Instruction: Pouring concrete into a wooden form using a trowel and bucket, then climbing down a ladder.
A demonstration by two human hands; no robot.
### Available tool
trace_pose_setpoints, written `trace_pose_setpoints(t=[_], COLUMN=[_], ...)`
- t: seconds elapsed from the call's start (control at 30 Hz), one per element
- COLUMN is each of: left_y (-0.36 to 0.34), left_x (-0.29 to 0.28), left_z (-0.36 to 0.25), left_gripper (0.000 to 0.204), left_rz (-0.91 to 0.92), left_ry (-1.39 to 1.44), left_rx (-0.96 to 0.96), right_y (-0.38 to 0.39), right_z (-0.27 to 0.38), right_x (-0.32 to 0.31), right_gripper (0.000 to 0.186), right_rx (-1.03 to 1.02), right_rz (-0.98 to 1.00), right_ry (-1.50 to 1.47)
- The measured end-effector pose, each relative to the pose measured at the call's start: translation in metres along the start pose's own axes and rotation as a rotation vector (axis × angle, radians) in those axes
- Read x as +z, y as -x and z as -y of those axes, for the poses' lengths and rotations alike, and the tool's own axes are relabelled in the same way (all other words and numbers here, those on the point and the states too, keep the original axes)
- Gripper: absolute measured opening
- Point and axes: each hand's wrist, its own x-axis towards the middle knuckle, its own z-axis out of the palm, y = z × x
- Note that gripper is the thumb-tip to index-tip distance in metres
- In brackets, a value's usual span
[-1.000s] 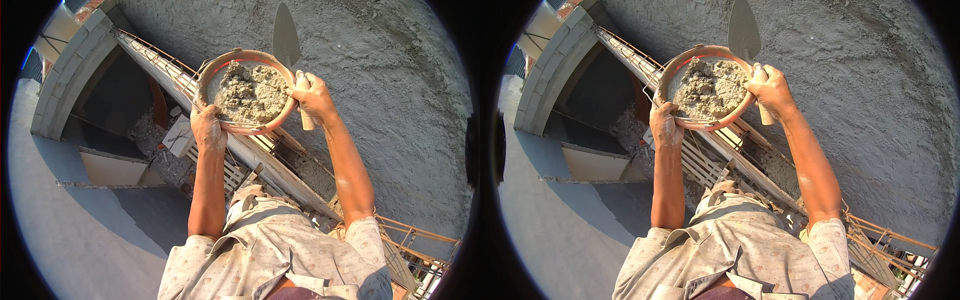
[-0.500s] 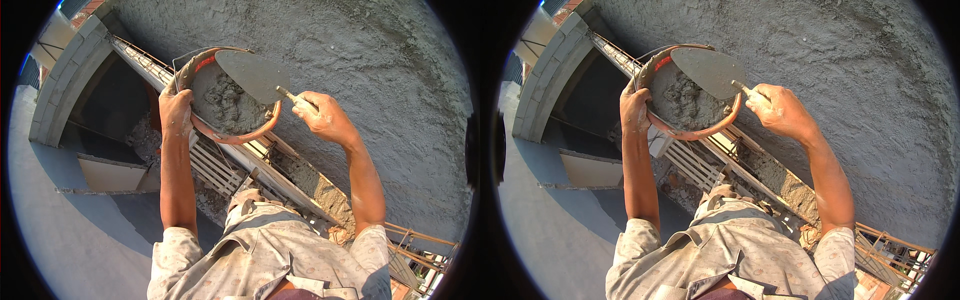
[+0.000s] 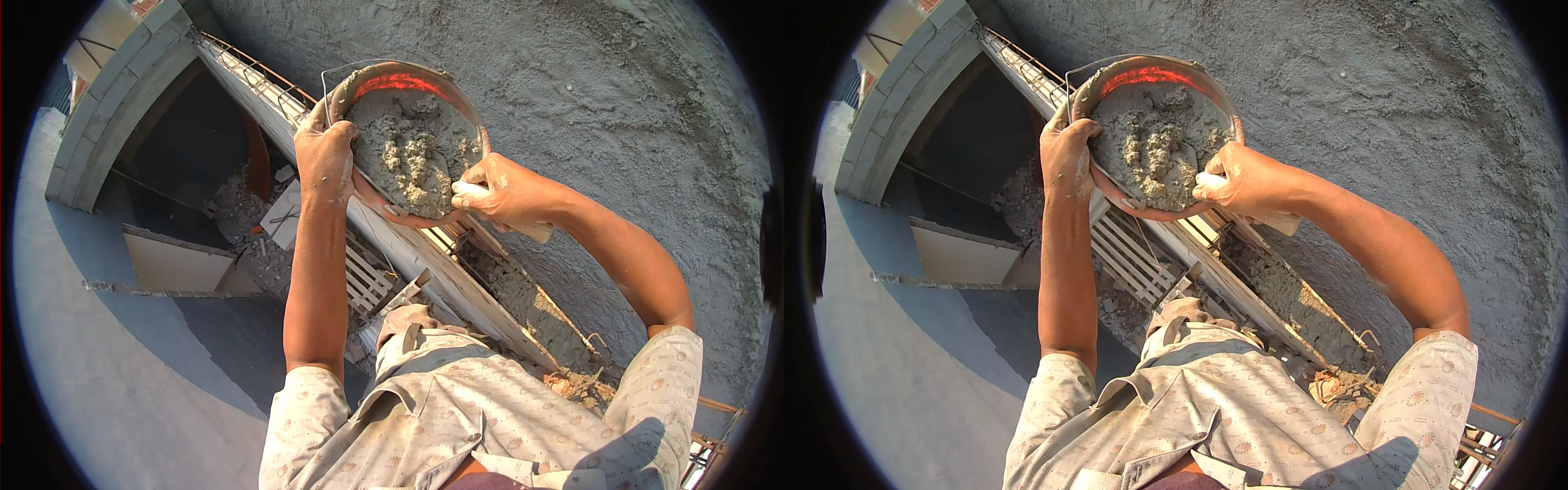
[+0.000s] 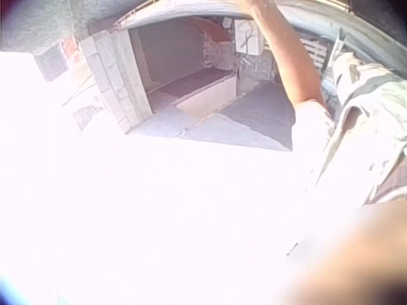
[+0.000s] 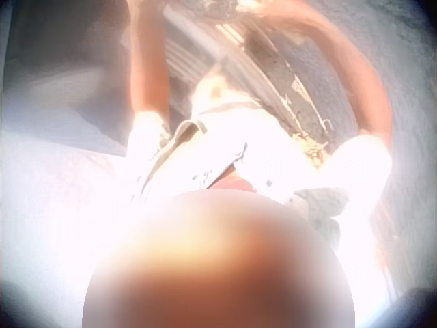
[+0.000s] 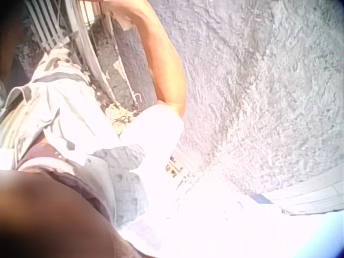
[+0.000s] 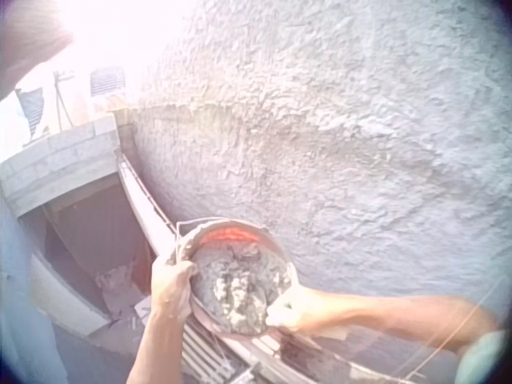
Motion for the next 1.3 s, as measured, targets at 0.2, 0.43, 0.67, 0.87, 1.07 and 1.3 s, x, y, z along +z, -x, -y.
trace_pose_setpoints(t=[0.2,0.43,0.67,0.87,1.07,1.3], left_y=[-0.009,-0.035,-0.044,-0.042,-0.031,-0.030], left_x=[-0.002,-0.040,-0.082,-0.107,-0.104,-0.108], left_z=[0.003,0.004,0.018,0.027,0.025,0.031], left_gripper=[0.034,0.024,0.026,0.027,0.032,0.032], left_rz=[-0.032,-0.066,-0.040,-0.019,-0.064,-0.086], left_ry=[0.078,0.143,0.229,0.233,0.252,0.258], left_rx=[-0.062,-0.188,-0.245,-0.250,-0.241,-0.256], right_y=[-0.003,-0.004,0.028,0.082,0.131,0.134], right_z=[-0.004,0.004,0.022,0.011,-0.014,-0.048], right_x=[0.001,-0.007,-0.031,-0.035,-0.015,0.041], right_gripper=[0.026,0.028,0.030,0.029,0.022,0.015], right_rx=[-0.052,-0.096,-0.050,0.149,0.302,0.420], right_rz=[0.032,-0.016,-0.078,-0.170,-0.358,-0.466], right_ry=[-0.165,-0.232,-0.197,-0.168,-0.343,-0.145])
